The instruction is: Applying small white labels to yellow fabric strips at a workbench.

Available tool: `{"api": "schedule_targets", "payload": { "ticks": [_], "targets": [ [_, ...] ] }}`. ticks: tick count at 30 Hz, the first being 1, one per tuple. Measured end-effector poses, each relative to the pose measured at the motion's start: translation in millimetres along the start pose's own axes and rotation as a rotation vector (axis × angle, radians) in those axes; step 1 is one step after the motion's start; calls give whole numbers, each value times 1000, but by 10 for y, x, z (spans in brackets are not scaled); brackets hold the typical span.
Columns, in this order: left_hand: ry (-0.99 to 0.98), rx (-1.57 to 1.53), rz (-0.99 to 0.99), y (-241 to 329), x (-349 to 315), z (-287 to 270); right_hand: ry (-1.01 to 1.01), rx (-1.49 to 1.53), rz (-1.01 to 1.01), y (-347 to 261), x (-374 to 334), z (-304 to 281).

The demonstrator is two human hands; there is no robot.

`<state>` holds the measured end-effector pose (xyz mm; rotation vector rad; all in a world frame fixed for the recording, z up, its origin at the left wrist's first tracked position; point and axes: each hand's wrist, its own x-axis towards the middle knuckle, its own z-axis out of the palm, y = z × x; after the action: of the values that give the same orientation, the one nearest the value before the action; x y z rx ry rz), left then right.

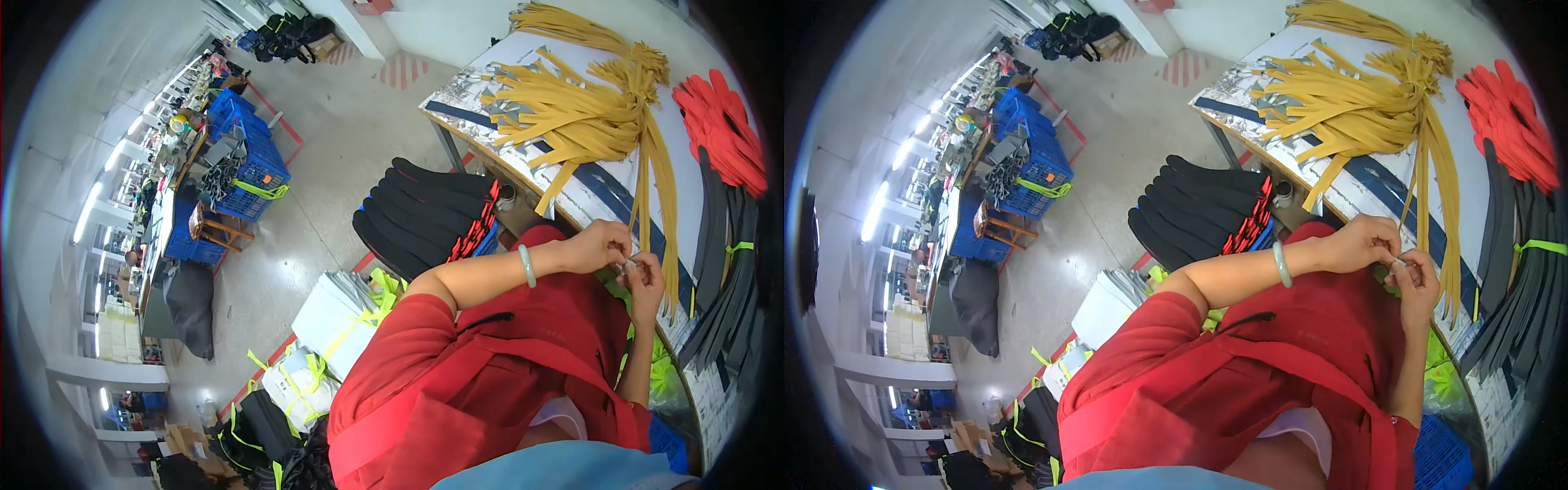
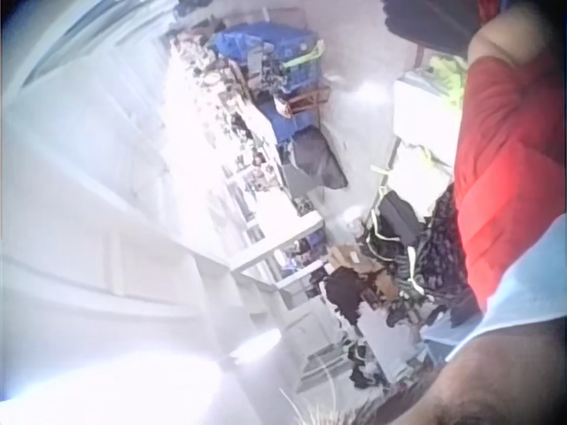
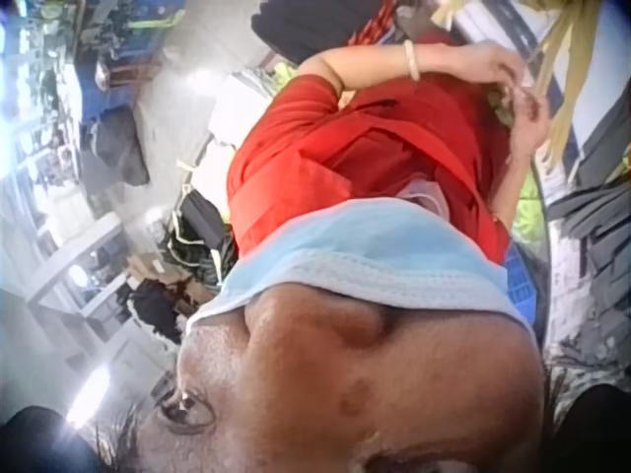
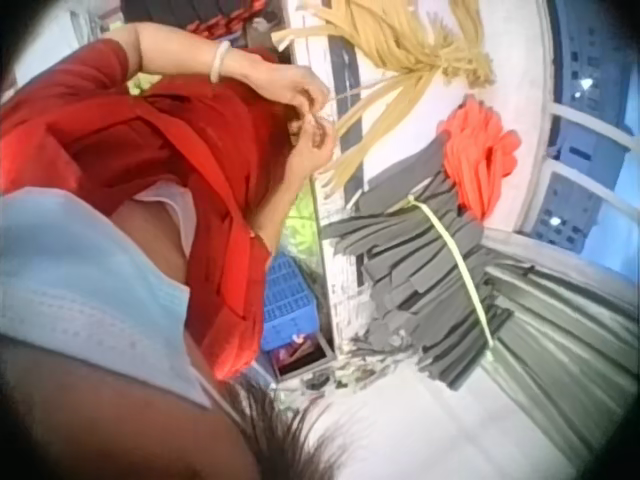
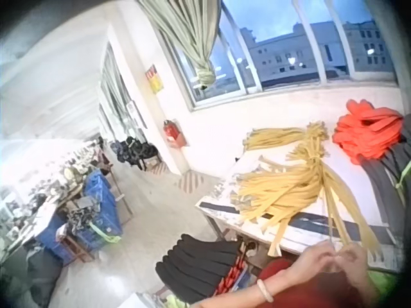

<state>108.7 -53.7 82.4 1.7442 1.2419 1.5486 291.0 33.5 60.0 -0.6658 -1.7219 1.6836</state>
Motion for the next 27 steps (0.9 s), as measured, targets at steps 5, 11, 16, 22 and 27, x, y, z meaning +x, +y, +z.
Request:
{"api": "schedule_targets", "payload": {
  "ticks": [5,11,16,22,27],
  "targets": [
    [-102,-392,-311,-50,15,-132,-290,-358,-310,-320,300,16],
    [-71,-700,-427,28,190,-320,-380,-95,-81,-422,542,25],
    [-72,-495,-359,-153,237,-406,-301,45,-69,-373,629,119],
    [346,550,75,-81,190,-104,208,-742,-510,-131,666,411],
    [282,-9,-141,-3,75,-259,14,-256,-176,91,574,152]
  ]
}}
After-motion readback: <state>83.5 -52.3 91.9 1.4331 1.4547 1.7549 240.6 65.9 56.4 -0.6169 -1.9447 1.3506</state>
